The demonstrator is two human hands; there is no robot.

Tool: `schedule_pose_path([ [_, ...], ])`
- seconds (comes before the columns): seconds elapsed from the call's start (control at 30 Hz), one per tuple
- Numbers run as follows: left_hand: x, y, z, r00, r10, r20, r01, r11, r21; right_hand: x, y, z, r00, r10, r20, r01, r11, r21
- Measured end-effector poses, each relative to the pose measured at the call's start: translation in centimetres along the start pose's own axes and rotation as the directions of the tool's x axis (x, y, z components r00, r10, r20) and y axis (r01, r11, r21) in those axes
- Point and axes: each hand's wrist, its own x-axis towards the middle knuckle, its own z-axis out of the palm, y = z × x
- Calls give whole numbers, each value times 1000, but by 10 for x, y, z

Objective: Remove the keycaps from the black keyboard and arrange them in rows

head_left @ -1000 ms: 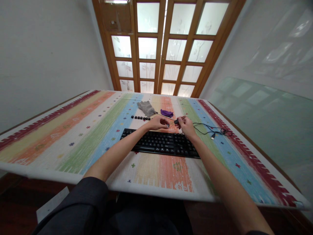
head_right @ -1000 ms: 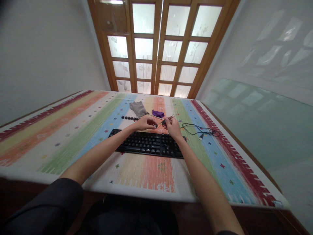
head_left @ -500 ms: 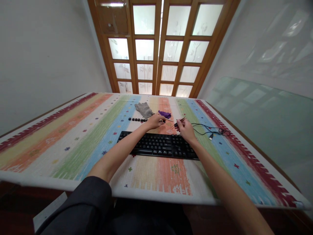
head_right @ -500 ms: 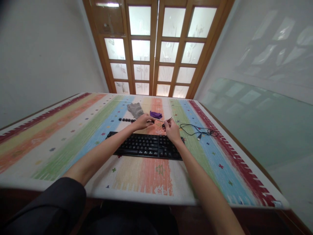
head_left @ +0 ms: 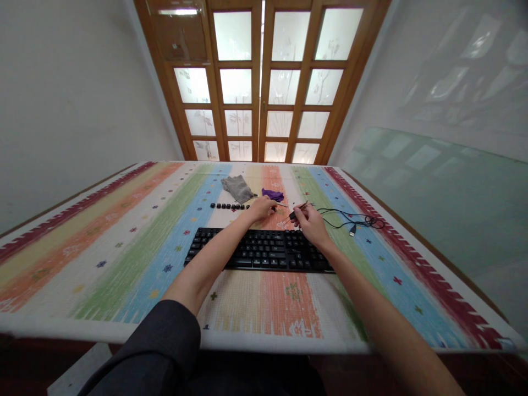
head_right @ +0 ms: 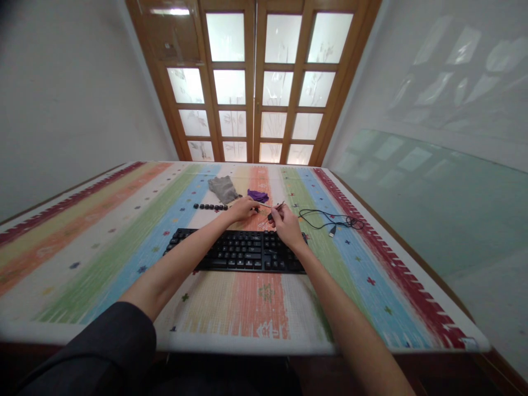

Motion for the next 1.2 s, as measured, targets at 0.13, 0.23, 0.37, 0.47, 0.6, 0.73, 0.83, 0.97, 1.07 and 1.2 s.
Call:
schedule_pose_path([
  [0.13,3,-2,1,999,32,-13,-32,999,21,0,1,2,1000,-8,19,8,1000,-1],
  [0.23,4,-3,1,998,54,-17,-53,997,49,0,2,3,999,-2,40,2,1000,2],
  [0.37,6,-4,3,998,54,-16,-52,994,92,-1,2,6,999,17,50,-19,999,31],
  [0.47,6,-5,4,999,49,-21,-46,994,98,-2,1,8,998,24,50,-27,998,57],
  [0.6,5,-5,3,999,36,-23,-33,995,91,-4,1,9,998,26,54,-29,998,62],
  [0.73,3,-7,3,999,32,-26,-29,994,101,-4,2,8,998,27,59,-31,997,69],
  [0.83,2,-8,4,998,35,-50,-30,995,91,-4,2,8,998,26,56,-30,997,70],
  [0.97,-4,-9,1,996,37,-77,-32,997,66,-5,3,8,998,19,55,-23,997,70],
  [1.07,-13,-11,-3,994,56,-92,-54,998,34,-5,2,9,998,6,60,-11,997,81],
  [1.2,-33,-15,-14,990,72,-124,-77,996,-37,-5,-3,17,997,5,71,-12,995,101],
])
